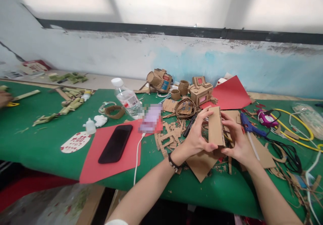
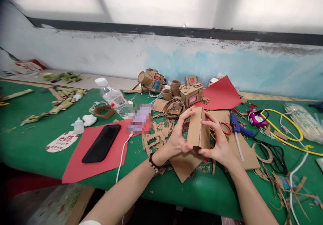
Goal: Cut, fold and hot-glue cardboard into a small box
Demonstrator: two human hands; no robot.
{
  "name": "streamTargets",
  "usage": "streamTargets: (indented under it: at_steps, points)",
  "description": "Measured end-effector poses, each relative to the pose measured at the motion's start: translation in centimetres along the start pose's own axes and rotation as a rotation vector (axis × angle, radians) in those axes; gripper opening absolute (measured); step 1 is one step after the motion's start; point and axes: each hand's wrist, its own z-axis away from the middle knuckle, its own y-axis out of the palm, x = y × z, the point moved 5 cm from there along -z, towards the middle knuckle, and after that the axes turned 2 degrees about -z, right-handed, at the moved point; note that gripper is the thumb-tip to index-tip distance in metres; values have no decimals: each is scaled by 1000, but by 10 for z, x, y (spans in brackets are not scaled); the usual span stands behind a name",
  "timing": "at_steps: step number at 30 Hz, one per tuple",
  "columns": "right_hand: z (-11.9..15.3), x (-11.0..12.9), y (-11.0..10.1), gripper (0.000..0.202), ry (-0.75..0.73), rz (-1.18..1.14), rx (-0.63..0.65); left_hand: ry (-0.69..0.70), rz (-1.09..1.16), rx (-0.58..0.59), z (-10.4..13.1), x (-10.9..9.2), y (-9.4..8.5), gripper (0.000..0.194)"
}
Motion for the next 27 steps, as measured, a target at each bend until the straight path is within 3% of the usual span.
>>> streamTargets:
  at_steps: [10, 18, 27]
  points:
    - [1, 2, 0, 84, 3, -34, 15, 20, -48, 157, 1, 8, 6, 145]
    - [0, 4, -1, 82, 10, 13, 36, 21, -3, 74, 1, 0, 4, 132]
    - [0, 9, -3, 80, 38, 48, 45, -29, -104, 62, 0, -1, -4, 127]
